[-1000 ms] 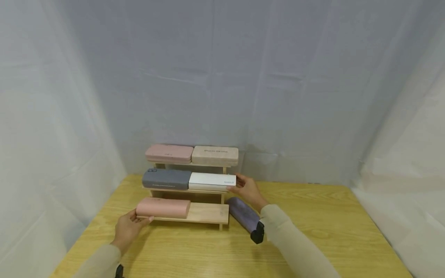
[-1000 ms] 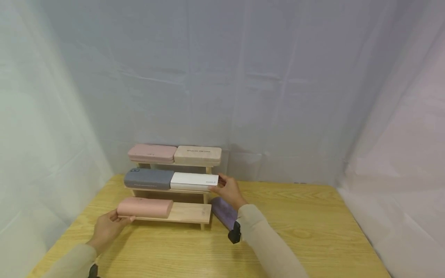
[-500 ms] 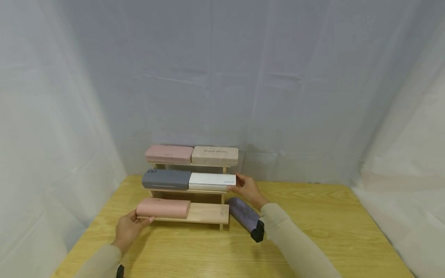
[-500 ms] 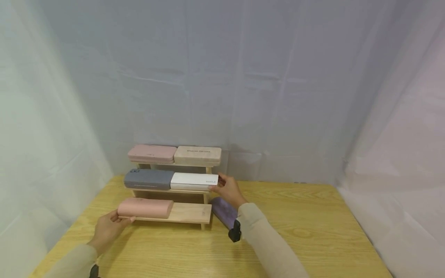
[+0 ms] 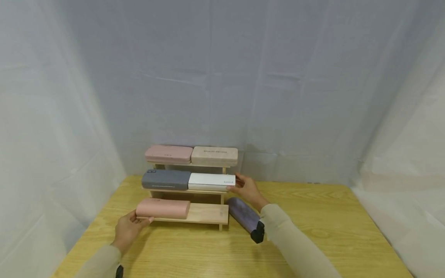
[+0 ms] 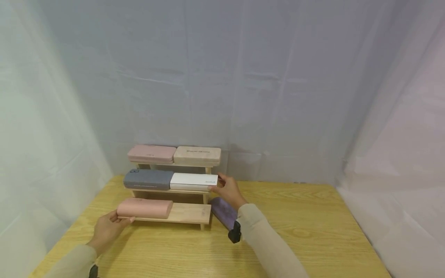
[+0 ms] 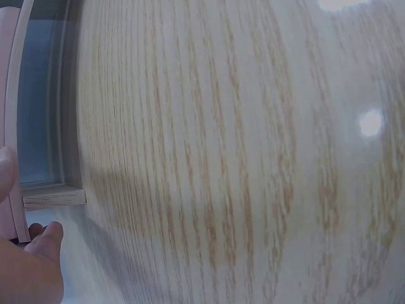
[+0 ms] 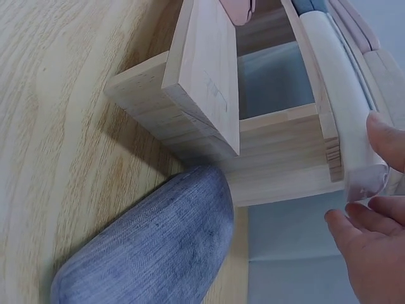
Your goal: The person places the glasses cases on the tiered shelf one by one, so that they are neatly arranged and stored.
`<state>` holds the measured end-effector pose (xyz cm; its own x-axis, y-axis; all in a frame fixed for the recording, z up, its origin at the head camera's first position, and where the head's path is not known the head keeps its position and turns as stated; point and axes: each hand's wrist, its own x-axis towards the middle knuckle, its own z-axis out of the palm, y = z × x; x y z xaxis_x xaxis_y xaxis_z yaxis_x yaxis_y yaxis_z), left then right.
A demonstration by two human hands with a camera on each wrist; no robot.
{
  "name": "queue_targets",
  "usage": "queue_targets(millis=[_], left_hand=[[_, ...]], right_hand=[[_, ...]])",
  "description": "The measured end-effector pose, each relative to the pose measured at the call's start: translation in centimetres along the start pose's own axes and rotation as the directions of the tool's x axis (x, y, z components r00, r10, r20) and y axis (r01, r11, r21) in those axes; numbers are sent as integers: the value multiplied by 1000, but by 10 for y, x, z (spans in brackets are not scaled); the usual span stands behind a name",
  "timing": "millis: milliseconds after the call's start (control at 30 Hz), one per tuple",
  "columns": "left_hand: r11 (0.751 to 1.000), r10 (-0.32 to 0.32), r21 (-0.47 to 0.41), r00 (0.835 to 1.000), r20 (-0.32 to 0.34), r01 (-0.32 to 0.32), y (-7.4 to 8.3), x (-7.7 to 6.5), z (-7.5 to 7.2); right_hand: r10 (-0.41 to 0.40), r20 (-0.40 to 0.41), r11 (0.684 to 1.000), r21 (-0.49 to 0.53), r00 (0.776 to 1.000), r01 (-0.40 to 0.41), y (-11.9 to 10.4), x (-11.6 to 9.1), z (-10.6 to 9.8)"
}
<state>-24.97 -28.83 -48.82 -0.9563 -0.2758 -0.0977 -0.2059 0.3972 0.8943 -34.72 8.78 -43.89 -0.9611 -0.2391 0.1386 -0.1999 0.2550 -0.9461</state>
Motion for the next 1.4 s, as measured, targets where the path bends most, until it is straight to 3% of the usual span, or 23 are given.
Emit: queue_targets(millis=[367,633,1000,1200,1400], left_hand=[[998,37,54,999,-22,-36,1,-1,0],[999,24,50,1000,-13,-23,-1,0,-1],[1000,0,18,1000,-1,0,-1,1,-1],[1000,7,12,1000,3,-7,0,-1,-1],[1000,16,17,1000,-6,-16,0,-1,-1]], right_hand=[[26,-10,998,-51,1000,-27,15,-20,-19],[-10,-23,995,-99,1000,8,28,-42,-28],[13,-22,991,-136,1000,-15,59,-79,-27],[80,-40,986,-144,996,-85,72,-90,-22],[99,-34,977,-189,994,-104,79,-96,-18]])
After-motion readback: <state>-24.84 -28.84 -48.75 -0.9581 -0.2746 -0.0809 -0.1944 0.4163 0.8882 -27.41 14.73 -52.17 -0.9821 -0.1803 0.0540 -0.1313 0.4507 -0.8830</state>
